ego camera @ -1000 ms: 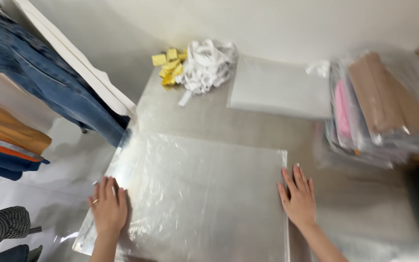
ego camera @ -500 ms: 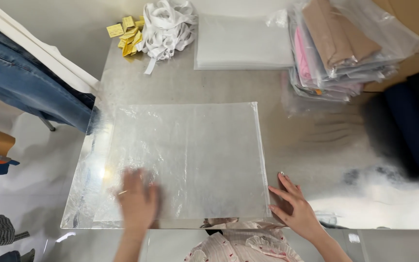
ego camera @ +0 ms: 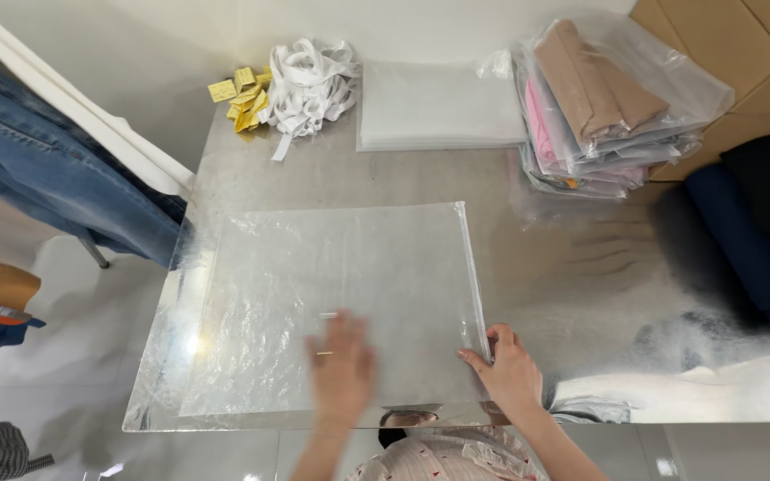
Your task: The person unpacks folded clothes from clear plastic bags on a metal table, places them on a stack, and then repacks them into new bags. The person handles orange, black, beige, and plaid garments, smoothing the plastic and arranging the items neatly.
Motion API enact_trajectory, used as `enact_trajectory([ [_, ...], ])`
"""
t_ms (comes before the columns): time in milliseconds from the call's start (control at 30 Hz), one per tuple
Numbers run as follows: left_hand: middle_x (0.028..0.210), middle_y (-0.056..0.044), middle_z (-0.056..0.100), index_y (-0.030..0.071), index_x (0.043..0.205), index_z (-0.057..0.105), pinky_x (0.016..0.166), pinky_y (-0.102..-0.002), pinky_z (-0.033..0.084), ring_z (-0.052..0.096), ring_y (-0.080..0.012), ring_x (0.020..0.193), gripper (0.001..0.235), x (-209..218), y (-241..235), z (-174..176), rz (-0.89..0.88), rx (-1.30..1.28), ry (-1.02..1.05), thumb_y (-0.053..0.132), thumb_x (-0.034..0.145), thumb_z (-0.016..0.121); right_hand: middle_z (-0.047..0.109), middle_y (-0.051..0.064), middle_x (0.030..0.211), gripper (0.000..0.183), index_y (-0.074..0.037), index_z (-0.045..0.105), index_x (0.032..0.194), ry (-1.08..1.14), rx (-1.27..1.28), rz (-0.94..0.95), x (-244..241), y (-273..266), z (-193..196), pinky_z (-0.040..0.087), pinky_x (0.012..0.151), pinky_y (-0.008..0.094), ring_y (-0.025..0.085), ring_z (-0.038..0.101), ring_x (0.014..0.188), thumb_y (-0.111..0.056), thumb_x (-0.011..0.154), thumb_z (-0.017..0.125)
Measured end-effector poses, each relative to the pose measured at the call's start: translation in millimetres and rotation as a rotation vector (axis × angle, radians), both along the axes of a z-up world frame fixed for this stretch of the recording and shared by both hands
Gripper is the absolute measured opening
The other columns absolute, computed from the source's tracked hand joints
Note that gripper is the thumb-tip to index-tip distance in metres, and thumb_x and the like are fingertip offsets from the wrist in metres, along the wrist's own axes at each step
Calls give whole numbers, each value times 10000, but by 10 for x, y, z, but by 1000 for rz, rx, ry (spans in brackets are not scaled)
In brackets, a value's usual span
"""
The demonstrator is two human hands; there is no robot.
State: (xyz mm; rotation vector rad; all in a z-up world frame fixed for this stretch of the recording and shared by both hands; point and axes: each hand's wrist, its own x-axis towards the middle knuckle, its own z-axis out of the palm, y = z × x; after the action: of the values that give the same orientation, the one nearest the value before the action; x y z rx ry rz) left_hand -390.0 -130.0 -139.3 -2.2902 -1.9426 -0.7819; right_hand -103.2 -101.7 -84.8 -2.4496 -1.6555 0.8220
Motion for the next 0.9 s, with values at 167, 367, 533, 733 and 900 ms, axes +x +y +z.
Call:
enact_trajectory([
  [167,1694,-130,322,172,1627,373,1226,-715,67,174,-208,1630,699,-1660,-320,36,712,-430,20,542,1046,258,728,-73,812,577,-239,621,926,60,-126,19,181,282,134,516,750,336,138,709,816,-649,656,924],
  [367,1376,-165,597,136,1452,593,1065,-499,491,504,-407,1324,843,-2265,-447,-10,867,-419,40,735,860,629,770,118,602,481,-98,562,739,331,-250,-113,100,511,558,470,463,253,222,745,479,-386,807,941],
  [533,1008,-46,669,183,1031,513,905,-443,418,617,-297,1042,559,-2359,-50,518,958,-846,-208,588,751,778,776,161,621,512,-96,551,756,381,-334,-184,123,623,590,464,515,279,247,750,503,-503,869,841],
  [733,1103,-171,750,24,1061,701,859,-416,520,691,-316,1034,591,-2478,194,789,781,-915,-608,453,707,899,784,192,666,503,-32,651,842,409,-412,-136,314,837,382,479,446,264,259,759,517,-511,874,803],
  [900,1098,-266,718,-60,1261,737,889,-463,572,685,-347,1037,620,-1570,480,1931,560,-748,-863,272,754,865,795,201,693,459,-8,700,893,440,-409,-96,474,984,267,568,424,256,257,777,534,-452,864,811],
])
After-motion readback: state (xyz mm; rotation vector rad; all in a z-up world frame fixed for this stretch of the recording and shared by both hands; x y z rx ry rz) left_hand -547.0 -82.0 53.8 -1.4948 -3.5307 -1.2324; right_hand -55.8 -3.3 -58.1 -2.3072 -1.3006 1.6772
